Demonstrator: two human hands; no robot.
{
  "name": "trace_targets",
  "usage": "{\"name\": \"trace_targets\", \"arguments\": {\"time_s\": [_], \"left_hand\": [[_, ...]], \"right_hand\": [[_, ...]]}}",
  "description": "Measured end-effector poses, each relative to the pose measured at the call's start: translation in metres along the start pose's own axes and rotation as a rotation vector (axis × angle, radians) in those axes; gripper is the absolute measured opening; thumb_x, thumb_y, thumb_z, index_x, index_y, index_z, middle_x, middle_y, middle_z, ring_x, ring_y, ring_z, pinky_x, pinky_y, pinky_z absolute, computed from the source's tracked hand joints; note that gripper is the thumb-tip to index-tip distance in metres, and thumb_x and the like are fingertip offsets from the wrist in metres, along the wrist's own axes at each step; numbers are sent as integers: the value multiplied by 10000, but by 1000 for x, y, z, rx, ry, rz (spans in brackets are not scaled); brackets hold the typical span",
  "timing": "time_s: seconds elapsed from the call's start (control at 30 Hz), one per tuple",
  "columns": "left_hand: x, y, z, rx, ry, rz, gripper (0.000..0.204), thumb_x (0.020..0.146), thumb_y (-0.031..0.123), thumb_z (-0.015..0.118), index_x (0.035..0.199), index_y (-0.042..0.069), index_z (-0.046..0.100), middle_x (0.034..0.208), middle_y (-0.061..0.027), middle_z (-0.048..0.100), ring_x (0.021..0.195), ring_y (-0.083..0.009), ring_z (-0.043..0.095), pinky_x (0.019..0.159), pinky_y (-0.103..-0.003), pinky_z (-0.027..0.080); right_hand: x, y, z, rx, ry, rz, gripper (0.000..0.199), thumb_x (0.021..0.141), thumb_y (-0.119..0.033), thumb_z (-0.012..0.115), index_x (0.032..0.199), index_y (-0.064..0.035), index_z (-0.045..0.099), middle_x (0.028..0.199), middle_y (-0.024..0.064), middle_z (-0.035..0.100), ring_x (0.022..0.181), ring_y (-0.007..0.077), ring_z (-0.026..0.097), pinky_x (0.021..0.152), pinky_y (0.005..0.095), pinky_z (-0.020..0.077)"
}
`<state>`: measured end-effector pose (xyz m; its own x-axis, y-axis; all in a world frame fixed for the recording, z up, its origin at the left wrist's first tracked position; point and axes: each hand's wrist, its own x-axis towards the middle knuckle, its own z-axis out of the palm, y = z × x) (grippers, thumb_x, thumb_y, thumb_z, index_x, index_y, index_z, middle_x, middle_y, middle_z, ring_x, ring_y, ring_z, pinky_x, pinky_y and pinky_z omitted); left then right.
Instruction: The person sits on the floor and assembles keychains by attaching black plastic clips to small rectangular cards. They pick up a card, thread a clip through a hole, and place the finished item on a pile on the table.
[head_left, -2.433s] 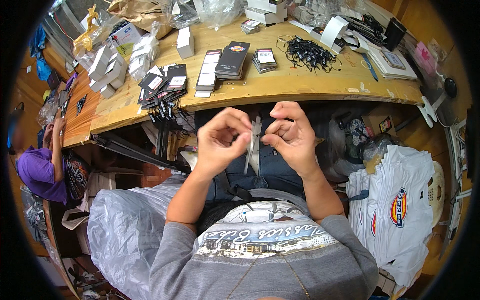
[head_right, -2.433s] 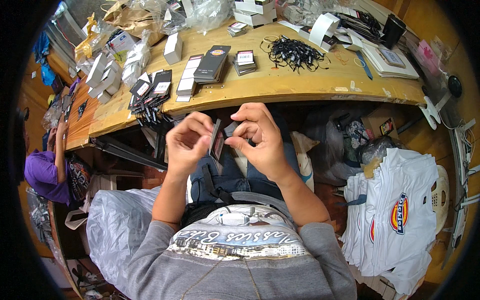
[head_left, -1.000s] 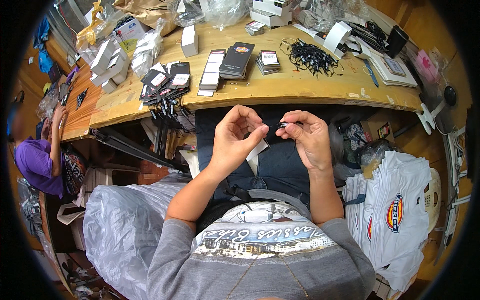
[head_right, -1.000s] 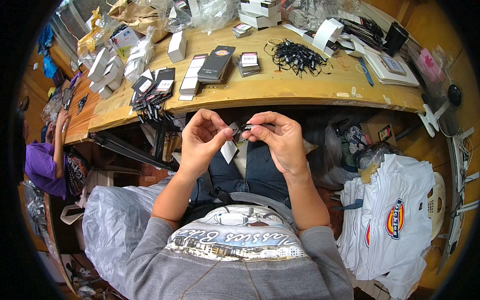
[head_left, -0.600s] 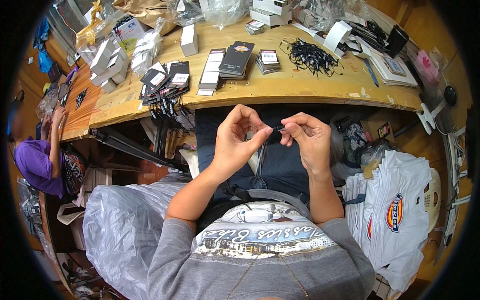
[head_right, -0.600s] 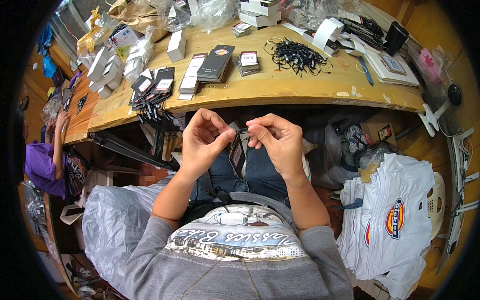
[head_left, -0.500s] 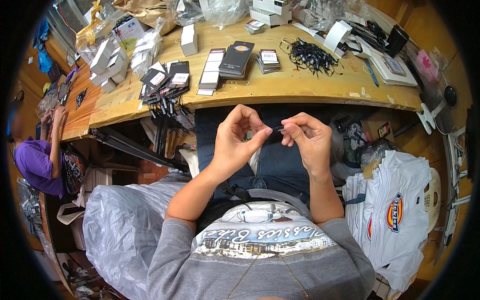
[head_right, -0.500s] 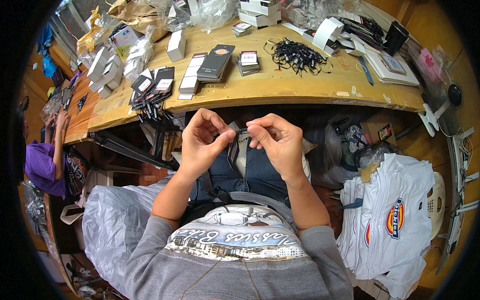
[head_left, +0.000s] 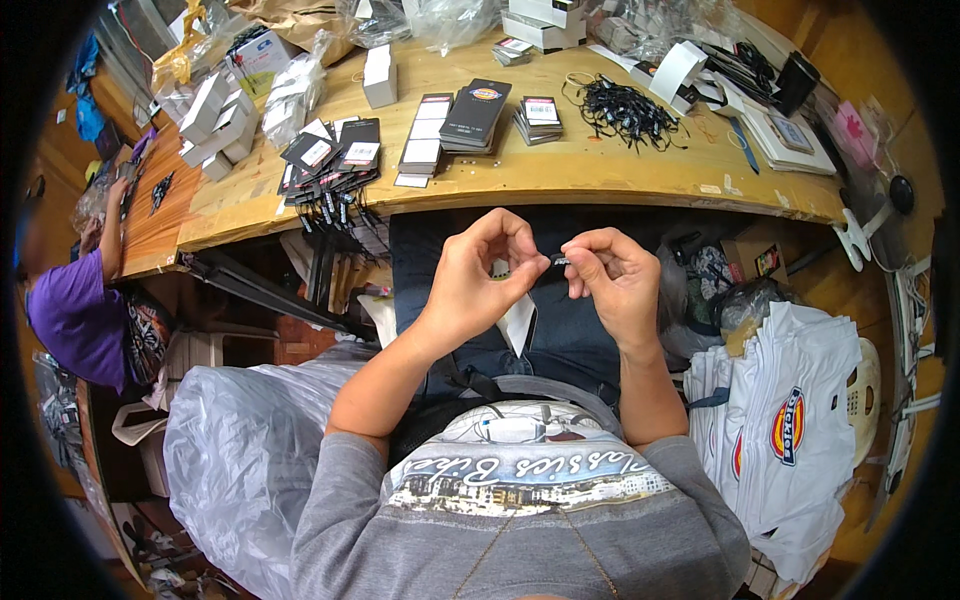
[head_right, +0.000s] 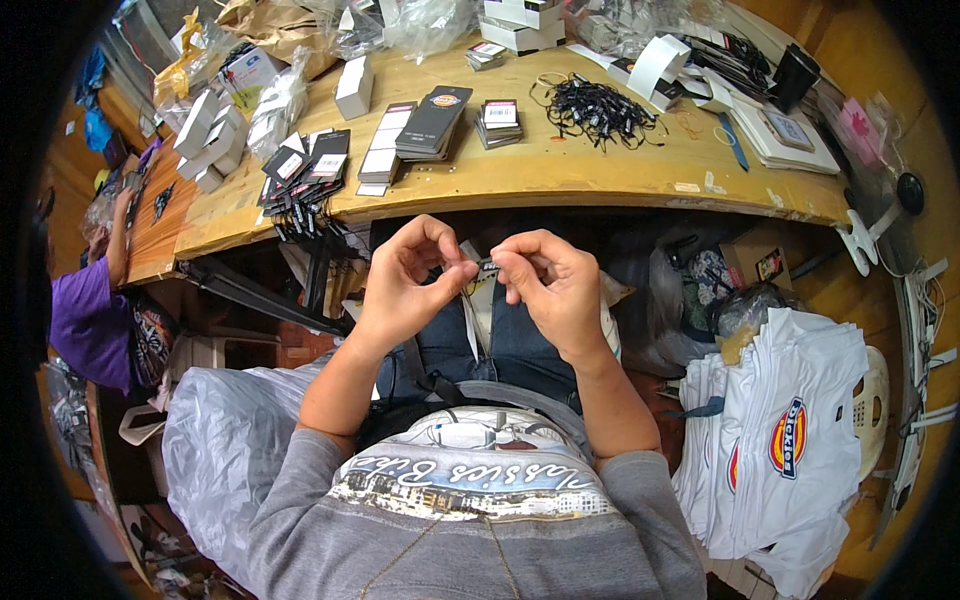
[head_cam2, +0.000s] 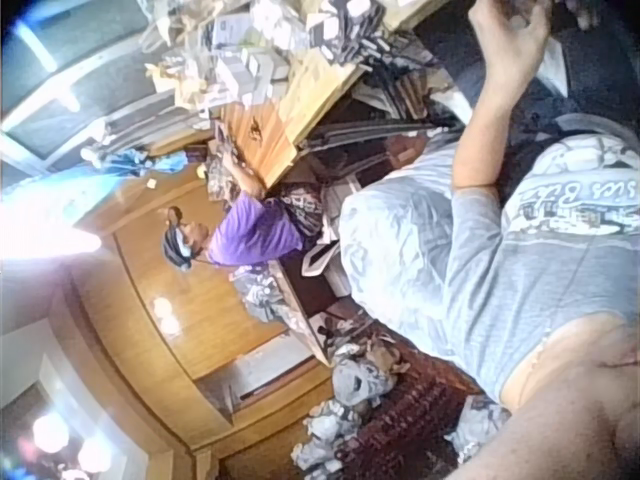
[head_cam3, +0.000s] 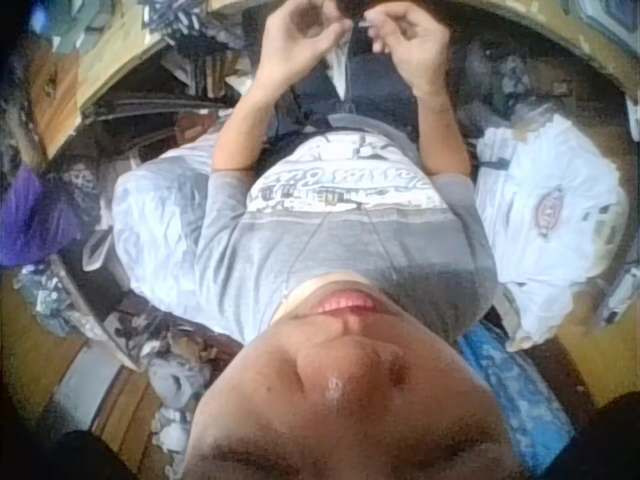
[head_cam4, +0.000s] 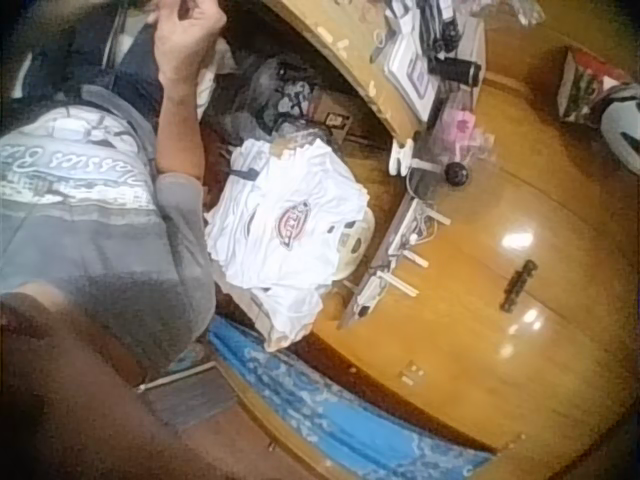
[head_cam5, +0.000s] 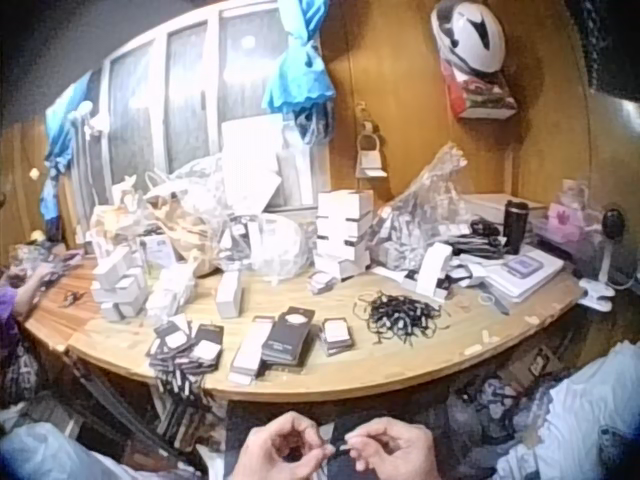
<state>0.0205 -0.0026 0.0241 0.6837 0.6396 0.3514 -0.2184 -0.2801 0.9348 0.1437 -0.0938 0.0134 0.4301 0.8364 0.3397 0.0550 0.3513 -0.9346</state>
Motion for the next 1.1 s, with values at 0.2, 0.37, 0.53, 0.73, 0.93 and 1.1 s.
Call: {"name": "trace_targets", "arguments": {"time_s": [0.2,0.37,0.53,0.73,0.93,1.1], "left_hand": [[6,-2,-7,-222,-152,-190,236,651,-16,646,789,22,457,718,-16,491,666,-66,501,630,-189,425],[16,-11,-12,-375,-190,-188,214,760,128,565,911,35,444,725,-26,480,705,-85,474,646,-204,395],[36,-7,5,-678,140,-21,228,868,267,382,929,53,432,674,-24,451,621,-80,406,562,-201,333],[41,-1,16,-567,283,97,300,879,318,320,944,47,431,615,-40,416,590,-106,388,553,-214,328],[40,-1,18,-624,321,96,310,879,335,310,954,55,419,590,-38,399,573,-114,373,553,-222,327],[39,-8,18,-675,282,57,299,876,341,317,959,67,401,590,-38,395,576,-121,375,558,-233,330]], "right_hand": [[0,-1,-1,-11,-73,55,75,775,-56,537,799,14,550,587,22,523,478,35,451,412,145,354],[-2,3,4,93,-53,110,88,781,-80,537,798,7,537,573,31,513,440,43,435,382,145,342],[-4,2,16,22,-57,60,54,772,-42,536,767,11,545,565,6,506,476,29,422,420,159,338],[-7,7,24,-184,-62,-130,53,765,-33,544,778,19,544,619,20,530,514,47,465,452,156,370],[-10,-1,33,-355,-18,-260,29,752,13,535,752,41,534,619,35,534,524,57,473,469,171,372],[-9,-1,34,-447,-39,-299,31,745,1,540,729,23,526,601,44,531,506,85,481,453,190,367]]}}
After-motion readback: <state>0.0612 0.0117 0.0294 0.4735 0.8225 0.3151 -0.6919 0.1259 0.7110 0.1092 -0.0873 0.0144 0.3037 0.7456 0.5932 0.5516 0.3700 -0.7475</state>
